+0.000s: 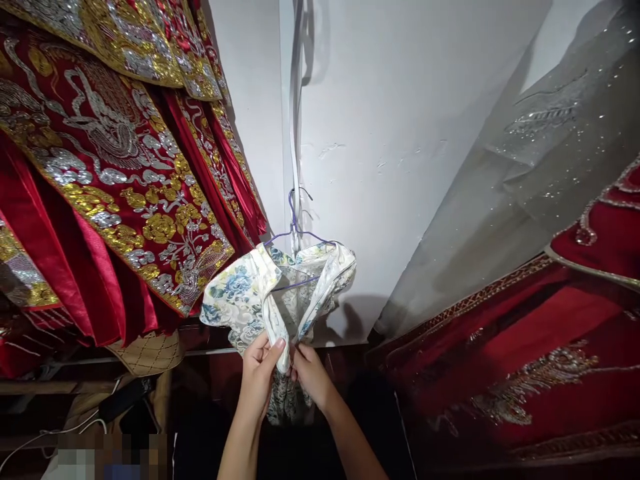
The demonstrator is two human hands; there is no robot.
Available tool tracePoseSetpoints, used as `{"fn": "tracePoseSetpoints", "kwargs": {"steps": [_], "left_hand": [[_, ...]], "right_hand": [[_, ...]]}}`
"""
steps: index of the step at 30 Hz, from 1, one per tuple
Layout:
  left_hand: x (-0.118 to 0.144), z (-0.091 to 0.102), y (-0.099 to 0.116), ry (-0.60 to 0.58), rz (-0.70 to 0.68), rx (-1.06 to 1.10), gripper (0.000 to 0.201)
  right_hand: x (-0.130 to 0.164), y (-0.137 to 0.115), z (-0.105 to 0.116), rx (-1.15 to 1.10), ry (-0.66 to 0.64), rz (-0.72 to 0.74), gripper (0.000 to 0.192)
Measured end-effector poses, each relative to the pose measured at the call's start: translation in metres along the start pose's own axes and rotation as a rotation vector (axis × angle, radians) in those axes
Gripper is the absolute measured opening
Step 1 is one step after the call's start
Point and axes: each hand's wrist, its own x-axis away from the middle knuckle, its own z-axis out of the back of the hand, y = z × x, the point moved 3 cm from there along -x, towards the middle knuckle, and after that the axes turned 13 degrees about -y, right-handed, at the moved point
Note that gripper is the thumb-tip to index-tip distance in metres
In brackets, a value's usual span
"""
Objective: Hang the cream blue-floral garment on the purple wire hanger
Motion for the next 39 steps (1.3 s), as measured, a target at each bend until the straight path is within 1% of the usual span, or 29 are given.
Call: {"fn": "tracePoseSetpoints", "kwargs": {"steps": [1,3,5,6,7,9,11,13,15,17,19,21,24,26,29,31,34,37,39], "left_hand": [[-0.001,0.003,-0.001,0.014,-0.013,0.021,0.030],[-0.005,0.014,-0.011,0.075,-0.067,0.083,0.027],[-0.008,0.026,-0.029,0.155,-0.121,0.114,0.025],[-0.008,0.031,-0.040,0.187,-0.126,0.095,0.025],[-0.008,0.035,-0.051,0.206,-0.110,0.050,0.025],[-0.005,0.038,-0.071,0.208,-0.054,-0.091,0.025],[-0.002,0.036,-0.083,0.180,-0.020,-0.222,0.026],[-0.001,0.033,-0.086,0.152,-0.037,-0.312,0.028],[-0.001,0.030,-0.082,0.100,-0.070,-0.374,0.027],[-0.003,0.028,-0.078,0.009,-0.086,-0.411,0.022],[-0.004,0.028,-0.075,-0.071,-0.073,-0.420,0.021],[-0.003,0.026,-0.074,-0.100,-0.054,-0.407,0.023],[0.002,0.021,-0.074,-0.101,-0.044,-0.389,0.024],[0.005,0.018,-0.073,-0.090,-0.073,-0.427,0.024],[0.007,0.020,-0.072,-0.070,-0.118,-0.563,0.025],[0.006,0.026,-0.072,-0.054,-0.130,-0.644,0.026],[0.001,0.034,-0.069,-0.040,-0.156,-0.740,0.026],[-0.003,0.034,-0.068,-0.082,-0.201,-0.849,0.023],[-0.002,0.034,-0.073,-0.153,-0.223,-0.912,0.022]], "right_hand": [[0.002,0.001,0.002,0.006,0.003,0.008,0.058],[0.006,0.003,0.007,0.003,0.051,0.034,0.060],[0.011,0.003,0.013,0.012,0.117,0.059,0.061],[0.014,0.003,0.016,0.028,0.140,0.071,0.061],[0.016,0.002,0.018,0.049,0.145,0.082,0.061],[0.020,0.001,0.020,0.088,0.110,0.092,0.061],[0.022,0.000,0.020,0.099,0.053,0.089,0.060],[0.022,0.000,0.018,0.091,-0.003,0.085,0.060],[0.022,0.001,0.016,0.072,-0.037,0.087,0.058],[0.022,0.001,0.015,0.033,-0.056,0.078,0.056],[0.022,0.000,0.015,-0.027,-0.072,0.048,0.052],[0.022,-0.003,0.015,-0.082,-0.103,0.005,0.048],[0.022,-0.014,0.016,-0.105,-0.154,-0.044,0.044],[0.019,-0.028,0.020,-0.111,-0.150,-0.047,0.042],[0.010,-0.062,0.031,-0.162,-0.055,0.028,0.038],[0.000,-0.094,0.036,-0.179,-0.004,0.099,0.035],[-0.014,-0.149,0.034,-0.132,0.005,0.215,0.033],[-0.023,-0.195,0.029,-0.092,0.003,0.292,0.031],[-0.025,-0.211,0.028,-0.112,0.038,0.313,0.029]]}}
